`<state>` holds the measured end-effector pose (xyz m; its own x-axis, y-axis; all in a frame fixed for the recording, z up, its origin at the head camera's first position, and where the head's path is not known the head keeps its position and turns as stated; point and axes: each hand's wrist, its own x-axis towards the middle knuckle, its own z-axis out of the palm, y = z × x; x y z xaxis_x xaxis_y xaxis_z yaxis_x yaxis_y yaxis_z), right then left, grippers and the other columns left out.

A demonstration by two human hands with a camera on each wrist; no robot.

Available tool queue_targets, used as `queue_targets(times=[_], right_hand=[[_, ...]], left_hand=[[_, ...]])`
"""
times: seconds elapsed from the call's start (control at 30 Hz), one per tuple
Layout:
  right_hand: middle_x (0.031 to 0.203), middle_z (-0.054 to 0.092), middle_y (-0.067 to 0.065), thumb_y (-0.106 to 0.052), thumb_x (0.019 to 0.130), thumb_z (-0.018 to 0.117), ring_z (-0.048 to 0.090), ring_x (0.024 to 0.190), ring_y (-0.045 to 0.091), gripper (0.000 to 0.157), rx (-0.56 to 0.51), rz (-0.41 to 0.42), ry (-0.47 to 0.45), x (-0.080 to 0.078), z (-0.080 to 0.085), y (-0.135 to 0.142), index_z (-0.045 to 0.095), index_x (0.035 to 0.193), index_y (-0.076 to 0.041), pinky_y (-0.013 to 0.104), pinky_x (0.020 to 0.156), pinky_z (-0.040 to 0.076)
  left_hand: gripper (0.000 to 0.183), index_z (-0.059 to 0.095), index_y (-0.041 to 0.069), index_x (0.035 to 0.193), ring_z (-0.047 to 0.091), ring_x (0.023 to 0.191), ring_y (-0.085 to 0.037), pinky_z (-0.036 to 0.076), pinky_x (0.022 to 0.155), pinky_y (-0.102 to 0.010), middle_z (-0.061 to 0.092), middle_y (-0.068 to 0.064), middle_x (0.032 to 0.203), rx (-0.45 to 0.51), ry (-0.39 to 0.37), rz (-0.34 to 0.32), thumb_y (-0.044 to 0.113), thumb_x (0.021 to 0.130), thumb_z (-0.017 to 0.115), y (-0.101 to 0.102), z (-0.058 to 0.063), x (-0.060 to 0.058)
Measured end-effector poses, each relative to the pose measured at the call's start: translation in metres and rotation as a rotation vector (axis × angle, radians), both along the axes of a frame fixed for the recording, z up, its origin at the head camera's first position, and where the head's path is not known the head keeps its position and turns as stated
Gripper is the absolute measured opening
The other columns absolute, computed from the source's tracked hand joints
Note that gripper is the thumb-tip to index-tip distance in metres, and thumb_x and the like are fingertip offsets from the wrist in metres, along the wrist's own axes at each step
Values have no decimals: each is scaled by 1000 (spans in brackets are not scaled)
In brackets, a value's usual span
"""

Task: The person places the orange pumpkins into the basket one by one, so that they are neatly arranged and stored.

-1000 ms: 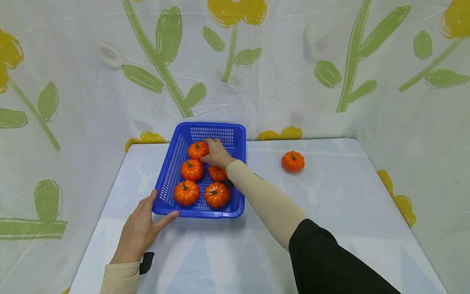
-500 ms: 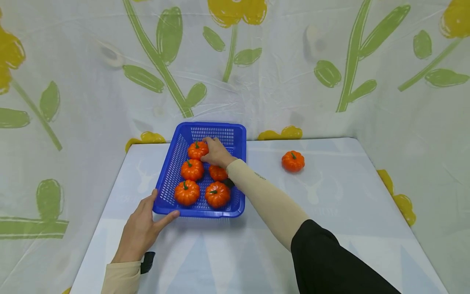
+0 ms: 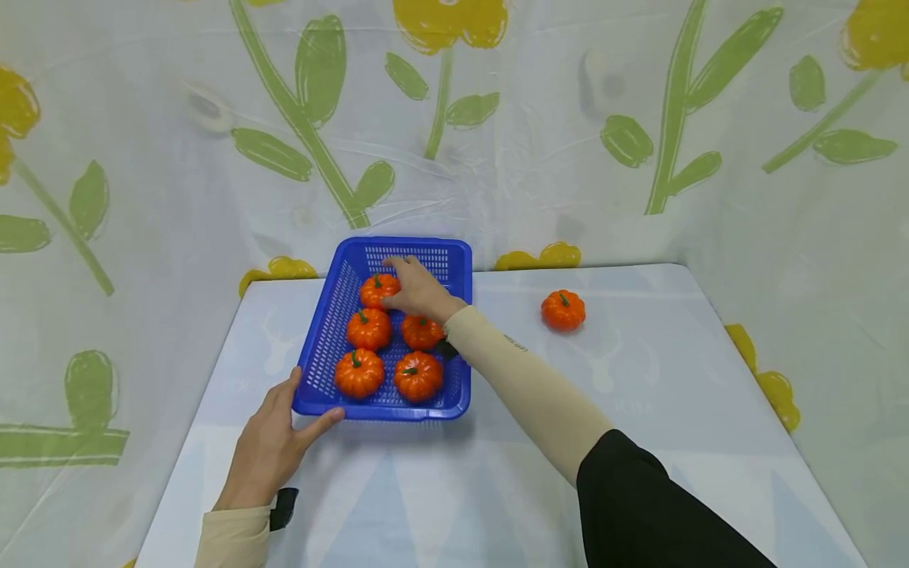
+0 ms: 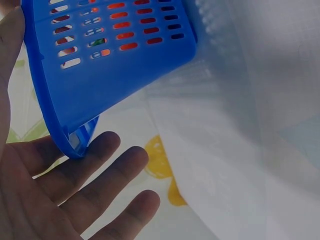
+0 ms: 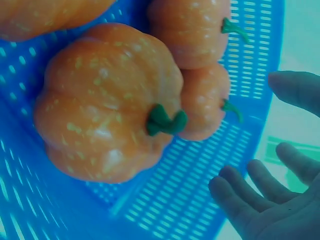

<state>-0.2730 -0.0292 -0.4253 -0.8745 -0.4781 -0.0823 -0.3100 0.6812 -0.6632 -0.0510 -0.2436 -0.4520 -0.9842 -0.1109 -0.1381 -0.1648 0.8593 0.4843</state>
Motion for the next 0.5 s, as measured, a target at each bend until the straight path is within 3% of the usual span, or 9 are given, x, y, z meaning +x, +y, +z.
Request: queue_targets(times=[0.3,0.5], right_hand=[[153,41,14,-31,94,74,49,133,27,70,45,64,95,18,22,11,41,154,-17,40,111,44],[152,43,11,-33,94,74,48,134,25,70,-4,95,168,40,39,22,41,154,-18,37,111,44]], left_hand=[[117,13,2,162,37,137,-54,36,107,-69,31,-32,156,-7,-8,2,78,84,58,0,-1,1],[119,13,3,162,38,137,-54,37,105,-69,31,-32,156,-14,-10,3,81,83,55,1,-2,1]])
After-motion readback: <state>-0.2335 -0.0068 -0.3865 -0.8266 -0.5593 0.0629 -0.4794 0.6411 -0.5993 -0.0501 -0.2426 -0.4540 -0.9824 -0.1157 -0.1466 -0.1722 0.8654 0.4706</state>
